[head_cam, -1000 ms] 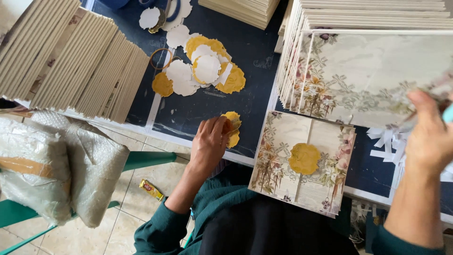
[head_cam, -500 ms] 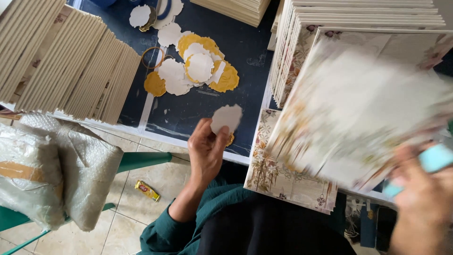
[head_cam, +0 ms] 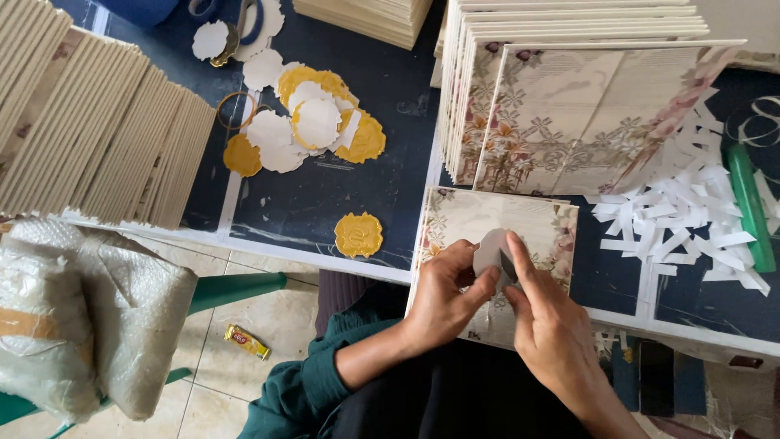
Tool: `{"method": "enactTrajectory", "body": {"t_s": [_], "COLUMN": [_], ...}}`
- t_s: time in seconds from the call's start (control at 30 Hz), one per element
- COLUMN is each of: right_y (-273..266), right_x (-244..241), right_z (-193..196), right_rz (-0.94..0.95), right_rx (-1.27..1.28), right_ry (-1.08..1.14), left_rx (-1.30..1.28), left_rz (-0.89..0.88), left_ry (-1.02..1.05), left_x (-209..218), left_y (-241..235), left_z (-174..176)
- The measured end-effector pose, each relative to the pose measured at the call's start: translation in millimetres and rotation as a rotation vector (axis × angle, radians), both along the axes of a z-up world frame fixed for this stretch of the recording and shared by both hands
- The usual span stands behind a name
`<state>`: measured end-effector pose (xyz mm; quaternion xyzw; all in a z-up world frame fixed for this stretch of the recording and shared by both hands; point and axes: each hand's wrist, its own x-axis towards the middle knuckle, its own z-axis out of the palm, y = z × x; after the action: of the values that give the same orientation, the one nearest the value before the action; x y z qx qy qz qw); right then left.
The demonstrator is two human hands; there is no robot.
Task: The person uses a craft knife to cut a yellow paper shape from a floral-patterned card. They then place the cut shape onto another card and trim the edges. The person repeats this process with multiple cards, stacking the finished items.
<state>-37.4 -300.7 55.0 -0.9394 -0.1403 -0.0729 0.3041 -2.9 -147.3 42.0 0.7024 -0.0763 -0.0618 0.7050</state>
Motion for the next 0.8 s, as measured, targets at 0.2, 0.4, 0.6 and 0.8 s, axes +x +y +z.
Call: {"method": "enactTrajectory", "body": {"t_s": [0.2, 0.4, 0.6, 0.8], "right_y": [4, -79, -99, -23], "right_x": [5, 22, 25, 18], "right_z": [-9, -35, -22, -14], "right_rz": [-0.062, -0.464, -0.662, -0.120], "right_rx": [0.228, -0.133, -0.488, -0.104], "right_ry": [0.045, 0.322, 0.316, -0.194], "left_rx": [0.081, 0.010, 0.015, 0.092], "left_rz": [0.042, 0.043, 0.052, 0.010], "left_ry": [-0.074, 0.013, 0.049, 0.020], "left_x": [-5, -2, 1, 0], "left_y": [-12, -6, -7, -13], "left_z": [-4, -9, -16, -9]}}
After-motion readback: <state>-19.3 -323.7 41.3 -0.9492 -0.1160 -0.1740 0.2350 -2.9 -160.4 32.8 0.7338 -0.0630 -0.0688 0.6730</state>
